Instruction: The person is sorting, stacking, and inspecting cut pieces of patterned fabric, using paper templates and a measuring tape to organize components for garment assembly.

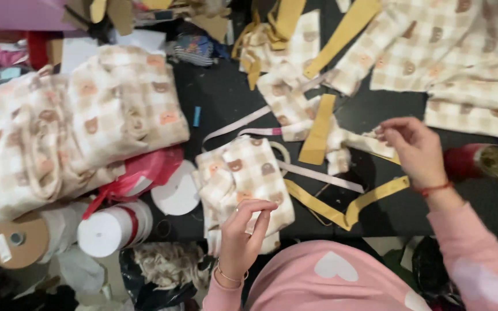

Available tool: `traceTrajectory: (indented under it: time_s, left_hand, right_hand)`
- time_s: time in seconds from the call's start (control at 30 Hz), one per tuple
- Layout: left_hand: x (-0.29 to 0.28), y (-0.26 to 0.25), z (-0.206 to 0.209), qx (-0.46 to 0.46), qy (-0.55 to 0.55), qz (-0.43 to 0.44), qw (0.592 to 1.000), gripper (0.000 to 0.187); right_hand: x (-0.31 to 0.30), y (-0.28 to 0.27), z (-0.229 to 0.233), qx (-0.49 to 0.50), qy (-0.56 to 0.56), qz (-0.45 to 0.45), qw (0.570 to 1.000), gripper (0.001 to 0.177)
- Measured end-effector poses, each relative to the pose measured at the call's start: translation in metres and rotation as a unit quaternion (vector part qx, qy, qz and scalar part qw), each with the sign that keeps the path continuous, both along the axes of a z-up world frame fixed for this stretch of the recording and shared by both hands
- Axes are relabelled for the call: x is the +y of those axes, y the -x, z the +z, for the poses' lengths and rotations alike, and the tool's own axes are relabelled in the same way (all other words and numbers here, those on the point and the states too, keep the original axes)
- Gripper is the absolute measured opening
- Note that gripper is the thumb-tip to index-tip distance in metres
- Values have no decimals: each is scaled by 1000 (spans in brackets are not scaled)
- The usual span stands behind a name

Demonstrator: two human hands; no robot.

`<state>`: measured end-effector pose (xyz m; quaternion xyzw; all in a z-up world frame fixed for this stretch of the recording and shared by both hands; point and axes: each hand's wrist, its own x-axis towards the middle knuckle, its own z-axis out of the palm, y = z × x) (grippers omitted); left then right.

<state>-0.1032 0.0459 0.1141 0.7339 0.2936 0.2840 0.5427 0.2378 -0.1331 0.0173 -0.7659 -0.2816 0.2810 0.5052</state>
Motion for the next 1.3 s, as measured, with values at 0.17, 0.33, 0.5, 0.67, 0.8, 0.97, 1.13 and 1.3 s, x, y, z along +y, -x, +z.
traceTrajectory:
  time_s: [0.17, 0.33, 0.5, 0.67, 0.8, 0.97, 1.13, 1.3]
  left_hand:
    - [-22, -50, 8, 7, -20, -120, 993, 14]
    - [-39, -69, 15, 11, -71, -236, 969, 17]
    - [-44, -67, 10, 49, -107, -235, 965, 16]
    - [-43, -64, 6, 94, -126, -231, 960, 14]
    - [-43, -67, 4, 95, -118, -212, 966, 15]
    - [-36, -84, 3, 95, -112, -230, 962, 19]
    - [-27, -138, 28, 16, -290, -174, 941, 78]
    - [-41, -141, -10, 23, -98, -273, 957, 84]
  right_hand:
    - [-87, 33, -49, 37, 14, -111, 993, 26]
    - [-90, 6, -81, -140, 105, -131, 976, 42]
    - [-63, -11, -91, -204, 217, -132, 945, 41]
    - [-53, -25, -95, -173, 186, -86, 963, 34]
    - [-45, -33, -55, -62, 66, -125, 988, 26]
    - [-28, -15, 20, 25, -73, -101, 992, 22]
    - [-10, 38, 109, -155, -34, 156, 975, 29]
    - [-29, 45, 118, -116, -15, 161, 980, 23]
